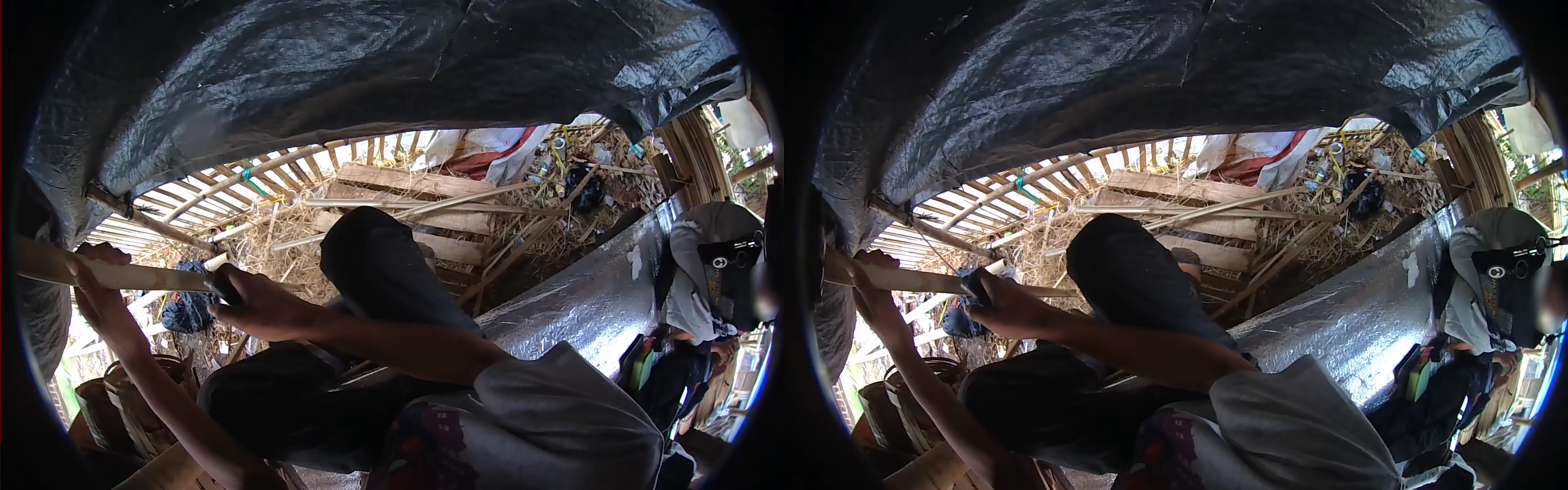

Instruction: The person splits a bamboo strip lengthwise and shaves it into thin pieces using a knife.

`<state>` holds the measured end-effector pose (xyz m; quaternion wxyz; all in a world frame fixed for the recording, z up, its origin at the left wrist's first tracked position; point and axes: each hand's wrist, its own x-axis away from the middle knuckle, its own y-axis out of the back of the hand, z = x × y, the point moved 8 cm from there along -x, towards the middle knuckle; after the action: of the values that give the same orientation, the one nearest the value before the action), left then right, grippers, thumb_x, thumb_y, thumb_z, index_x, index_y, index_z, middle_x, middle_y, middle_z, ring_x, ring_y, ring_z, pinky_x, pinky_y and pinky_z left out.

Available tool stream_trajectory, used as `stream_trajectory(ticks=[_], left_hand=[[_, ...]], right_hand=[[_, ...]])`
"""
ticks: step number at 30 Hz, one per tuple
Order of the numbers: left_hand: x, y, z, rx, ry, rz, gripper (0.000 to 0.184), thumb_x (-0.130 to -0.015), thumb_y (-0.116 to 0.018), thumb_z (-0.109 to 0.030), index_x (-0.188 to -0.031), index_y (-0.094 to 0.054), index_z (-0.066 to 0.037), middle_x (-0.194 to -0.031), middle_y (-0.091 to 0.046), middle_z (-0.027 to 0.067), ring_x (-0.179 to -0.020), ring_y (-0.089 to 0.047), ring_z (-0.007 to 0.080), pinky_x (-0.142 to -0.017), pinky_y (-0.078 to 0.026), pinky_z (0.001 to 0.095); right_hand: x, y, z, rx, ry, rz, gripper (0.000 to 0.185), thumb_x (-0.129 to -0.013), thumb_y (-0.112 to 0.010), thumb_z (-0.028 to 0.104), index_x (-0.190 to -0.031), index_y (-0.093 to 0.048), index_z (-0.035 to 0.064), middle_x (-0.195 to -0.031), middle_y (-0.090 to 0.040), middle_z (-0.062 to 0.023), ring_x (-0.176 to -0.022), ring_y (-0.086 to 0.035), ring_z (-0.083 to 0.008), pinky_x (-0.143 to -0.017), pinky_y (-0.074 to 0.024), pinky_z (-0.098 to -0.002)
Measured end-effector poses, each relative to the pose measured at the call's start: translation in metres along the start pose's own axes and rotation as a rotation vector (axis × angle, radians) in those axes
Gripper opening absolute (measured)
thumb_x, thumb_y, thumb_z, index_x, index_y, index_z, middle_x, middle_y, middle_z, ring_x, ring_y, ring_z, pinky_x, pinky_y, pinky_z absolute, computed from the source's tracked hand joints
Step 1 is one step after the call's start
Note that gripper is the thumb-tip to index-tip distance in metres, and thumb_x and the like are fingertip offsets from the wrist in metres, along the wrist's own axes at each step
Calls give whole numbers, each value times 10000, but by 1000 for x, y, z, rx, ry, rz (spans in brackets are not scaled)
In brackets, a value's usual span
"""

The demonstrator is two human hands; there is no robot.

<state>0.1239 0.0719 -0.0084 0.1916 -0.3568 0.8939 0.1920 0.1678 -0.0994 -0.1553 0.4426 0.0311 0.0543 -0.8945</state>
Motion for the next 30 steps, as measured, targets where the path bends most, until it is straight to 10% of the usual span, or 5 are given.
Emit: stream_trajectory(ticks=[8,30], left_hand=[[-6,-13,15,-103,202,-6,452,-1014,-399,-462,-978,-562,-41,-963,-599,91,-970,-599,203,-891,-496,374],[7,-4,39,-414,380,138,422,-968,-541,-418,-1046,-638,-15,-971,-668,104,-885,-653,156,-682,-569,268]], right_hand=[[-5,-3,-12,-93,-73,11,466,-800,-624,213,-1143,-437,-41,-990,-590,-261,-927,-619,-382,-800,-465,-461],[10,-9,-19,46,-33,49,417,-827,-639,217,-1061,-393,-27,-762,-582,-223,-725,-619,-374,-643,-441,-471]])
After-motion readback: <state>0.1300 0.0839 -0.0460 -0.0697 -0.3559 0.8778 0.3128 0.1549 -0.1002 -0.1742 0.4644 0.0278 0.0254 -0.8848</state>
